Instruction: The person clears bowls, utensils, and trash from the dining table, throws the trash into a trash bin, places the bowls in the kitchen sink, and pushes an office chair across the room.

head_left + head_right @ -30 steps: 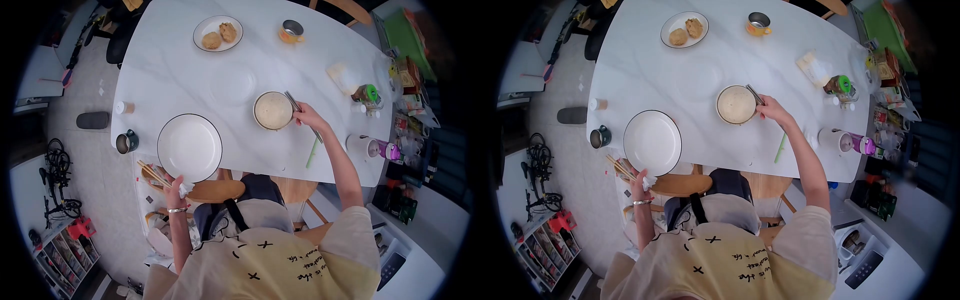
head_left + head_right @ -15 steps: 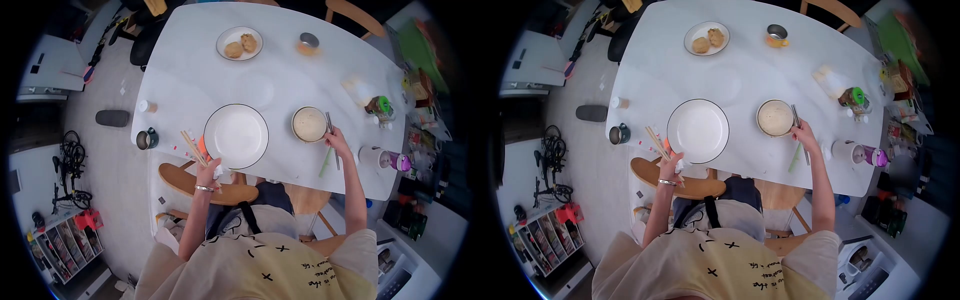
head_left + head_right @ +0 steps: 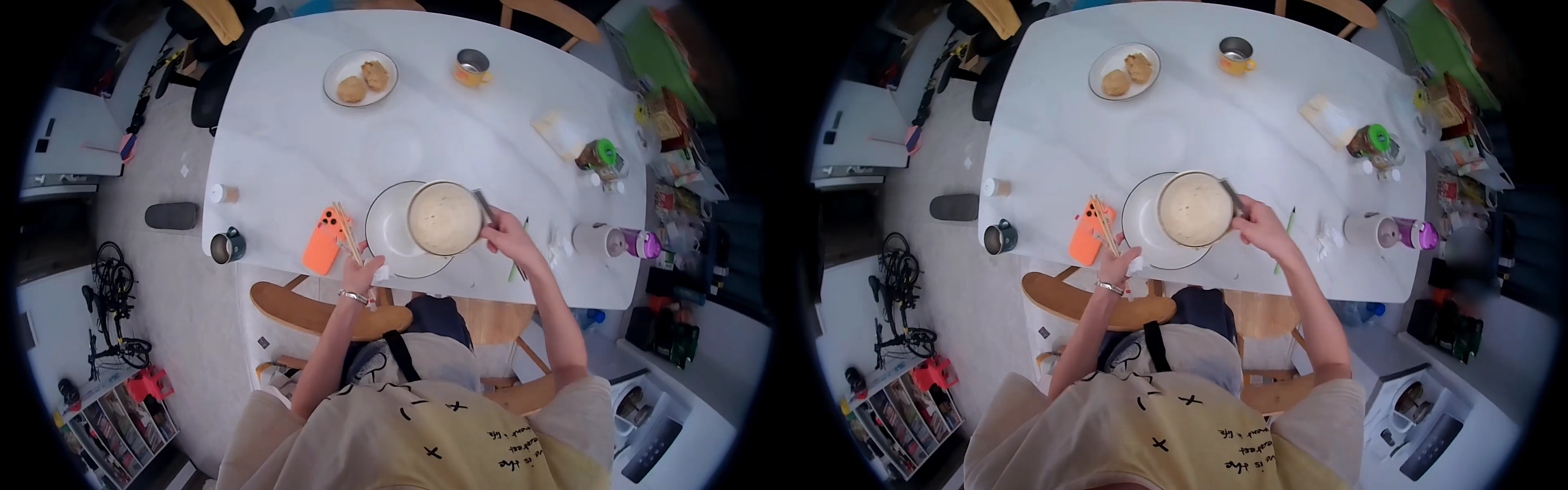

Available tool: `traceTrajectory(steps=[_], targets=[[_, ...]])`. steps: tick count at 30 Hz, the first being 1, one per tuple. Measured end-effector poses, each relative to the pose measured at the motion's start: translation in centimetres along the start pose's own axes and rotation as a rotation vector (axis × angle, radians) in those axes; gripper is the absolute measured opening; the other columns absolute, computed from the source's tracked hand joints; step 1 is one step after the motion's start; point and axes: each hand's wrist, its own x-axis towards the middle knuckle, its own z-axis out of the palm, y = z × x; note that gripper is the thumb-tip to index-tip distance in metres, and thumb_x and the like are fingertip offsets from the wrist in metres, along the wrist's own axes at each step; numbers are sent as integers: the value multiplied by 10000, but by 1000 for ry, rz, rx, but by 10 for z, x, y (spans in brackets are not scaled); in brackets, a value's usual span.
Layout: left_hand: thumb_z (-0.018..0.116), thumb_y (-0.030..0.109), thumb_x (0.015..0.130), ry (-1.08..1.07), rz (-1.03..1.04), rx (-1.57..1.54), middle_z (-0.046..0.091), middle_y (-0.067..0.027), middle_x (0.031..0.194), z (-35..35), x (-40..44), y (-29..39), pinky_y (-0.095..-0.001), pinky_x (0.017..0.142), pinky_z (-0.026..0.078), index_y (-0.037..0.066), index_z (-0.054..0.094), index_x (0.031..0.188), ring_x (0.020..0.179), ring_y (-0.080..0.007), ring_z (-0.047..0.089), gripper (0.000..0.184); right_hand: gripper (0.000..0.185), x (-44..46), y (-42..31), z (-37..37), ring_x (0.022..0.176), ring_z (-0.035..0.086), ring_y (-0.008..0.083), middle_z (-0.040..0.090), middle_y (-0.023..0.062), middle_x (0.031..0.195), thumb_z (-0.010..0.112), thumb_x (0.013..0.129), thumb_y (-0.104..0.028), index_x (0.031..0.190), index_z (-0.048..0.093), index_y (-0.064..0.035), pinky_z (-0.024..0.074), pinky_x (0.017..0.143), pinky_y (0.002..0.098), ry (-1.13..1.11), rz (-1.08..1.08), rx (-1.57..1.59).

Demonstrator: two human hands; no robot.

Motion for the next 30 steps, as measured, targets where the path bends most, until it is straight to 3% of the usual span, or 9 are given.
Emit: traceTrajectory(steps=[8,11,13,15,18,21,24,27,30], targets=[[622,12,674,2,46,11,549,-116,927,17,-3,19,-248,642,467,-101,320,1192,747,-145,561,610,404,3,6,17,415,419,68,479,2,543,483,735,-113,1127,469,-15,353,407,204,-21,37,-84],[640,23,647,-92,-111,37,437,-137,1130,14,-2,32,-276,714,451,-71,228,1257,937,-166,486,742,401,-12,-19,14,423,427,68,488,5,540,508,755,-143,1135,468,-21,360,418,201,-34,69,-43],[642,27,644,-82,-64,58,431,-136,1136,12,-3,38,-277,746,436,-71,236,1255,951,-170,477,740,393,-18,-23,6,440,442,68,502,10,541,523,766,-162,1134,472,-31,369,430,200,0,71,-1],[643,28,641,-95,-76,55,431,-134,1137,12,-3,33,-280,771,423,-71,241,1254,961,-173,470,739,383,-30,-12,-11,468,464,66,520,14,545,536,774,-179,1129,480,-47,379,446,199,81,69,39],[629,13,653,-67,-93,35,472,-119,1066,0,1,19,-271,737,429,-65,281,1227,889,-160,496,676,367,-39,59,-57,529,539,126,550,41,624,543,774,-172,1130,490,-105,428,485,249,555,51,-175],[603,-10,679,-25,-29,18,544,-85,920,-7,2,10,-241,600,463,-45,357,1171,722,-132,559,551,320,-51,114,-73,624,588,216,548,69,716,551,766,-162,1085,531,-153,464,535,324,1088,315,-1095],[599,-14,681,-70,-98,45,545,-77,902,-27,8,-4,-236,571,462,-38,361,1167,716,-127,556,542,266,-51,170,-79,676,569,285,538,67,787,536,758,-125,1015,575,-183,446,564,395,1057,416,-1070],[590,-15,686,-79,-96,31,544,-77,893,-35,8,-9,-231,555,459,-31,365,1163,704,-128,554,528,185,-55,211,-91,637,565,258,538,69,774,568,728,-131,908,611,-131,445,562,360,1106,211,-1061],[584,-18,686,-79,-55,-32,541,-77,890,-35,8,-14,-236,549,460,-26,365,1165,691,-129,554,527,205,-67,169,-73,628,559,246,540,63,781,598,684,-123,889,612,-118,446,568,357,1132,176,-870]])
